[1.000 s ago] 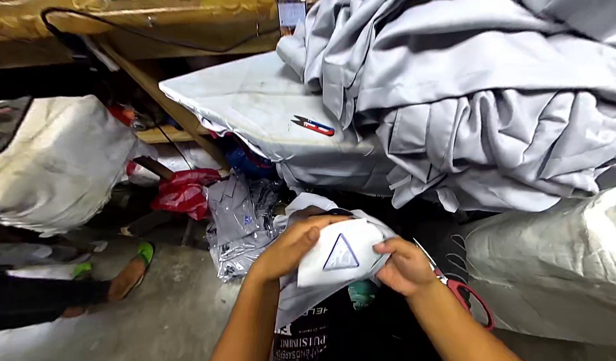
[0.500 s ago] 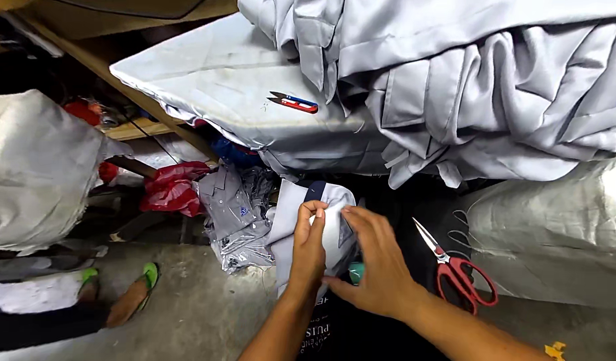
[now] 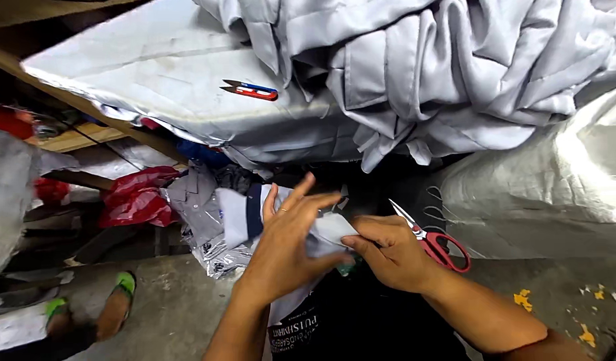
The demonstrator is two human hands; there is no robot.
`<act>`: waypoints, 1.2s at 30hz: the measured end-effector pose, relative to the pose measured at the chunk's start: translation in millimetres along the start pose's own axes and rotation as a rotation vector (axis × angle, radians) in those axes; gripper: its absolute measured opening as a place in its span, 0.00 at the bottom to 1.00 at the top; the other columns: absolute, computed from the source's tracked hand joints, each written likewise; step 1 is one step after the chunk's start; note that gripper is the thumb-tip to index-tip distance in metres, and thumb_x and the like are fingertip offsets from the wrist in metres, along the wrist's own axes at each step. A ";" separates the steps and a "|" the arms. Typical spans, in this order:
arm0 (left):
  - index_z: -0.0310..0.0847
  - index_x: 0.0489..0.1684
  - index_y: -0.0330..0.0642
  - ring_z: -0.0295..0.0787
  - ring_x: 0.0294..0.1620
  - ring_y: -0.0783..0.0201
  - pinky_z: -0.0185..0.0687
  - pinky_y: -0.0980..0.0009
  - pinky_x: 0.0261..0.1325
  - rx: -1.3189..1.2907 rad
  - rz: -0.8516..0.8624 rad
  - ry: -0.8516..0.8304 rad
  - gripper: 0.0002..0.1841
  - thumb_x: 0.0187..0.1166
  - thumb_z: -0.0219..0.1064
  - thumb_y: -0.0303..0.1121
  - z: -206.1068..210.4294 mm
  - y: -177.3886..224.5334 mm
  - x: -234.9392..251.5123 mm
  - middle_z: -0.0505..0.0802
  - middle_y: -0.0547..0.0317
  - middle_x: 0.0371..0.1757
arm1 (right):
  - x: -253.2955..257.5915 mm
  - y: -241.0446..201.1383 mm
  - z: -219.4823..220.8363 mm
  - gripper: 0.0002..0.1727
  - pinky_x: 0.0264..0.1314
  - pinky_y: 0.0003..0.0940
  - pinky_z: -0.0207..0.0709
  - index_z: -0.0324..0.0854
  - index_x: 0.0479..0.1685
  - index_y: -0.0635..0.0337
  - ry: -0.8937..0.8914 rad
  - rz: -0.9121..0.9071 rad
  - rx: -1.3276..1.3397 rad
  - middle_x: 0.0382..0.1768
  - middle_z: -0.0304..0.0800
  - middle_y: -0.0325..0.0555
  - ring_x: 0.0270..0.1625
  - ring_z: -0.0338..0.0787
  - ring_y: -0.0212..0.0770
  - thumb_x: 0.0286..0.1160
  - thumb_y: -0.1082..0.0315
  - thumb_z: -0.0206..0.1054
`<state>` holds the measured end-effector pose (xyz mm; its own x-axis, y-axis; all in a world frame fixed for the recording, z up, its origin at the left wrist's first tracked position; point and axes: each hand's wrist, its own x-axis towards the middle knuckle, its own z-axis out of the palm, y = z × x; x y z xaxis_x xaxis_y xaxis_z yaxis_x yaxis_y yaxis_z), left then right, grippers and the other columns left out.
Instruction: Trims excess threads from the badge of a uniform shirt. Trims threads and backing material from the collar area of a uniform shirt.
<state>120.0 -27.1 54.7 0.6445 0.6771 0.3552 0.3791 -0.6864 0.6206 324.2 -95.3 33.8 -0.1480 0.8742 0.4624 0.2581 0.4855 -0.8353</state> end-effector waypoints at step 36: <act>0.83 0.35 0.49 0.80 0.22 0.78 0.76 0.75 0.25 -0.335 -0.416 -0.074 0.09 0.76 0.72 0.42 31.6 -39.2 -7.4 0.84 0.71 0.21 | -97.6 38.5 -70.0 0.45 0.26 0.14 0.65 0.84 0.42 0.57 -0.411 0.625 -0.029 0.23 0.74 0.26 0.24 0.71 0.16 0.64 0.18 0.59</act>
<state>121.4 -13.5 5.6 0.5345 0.8451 -0.0106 0.3874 -0.2338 0.8918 415.5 -161.7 -22.6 -0.3087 0.9179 -0.2494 0.4355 -0.0967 -0.8950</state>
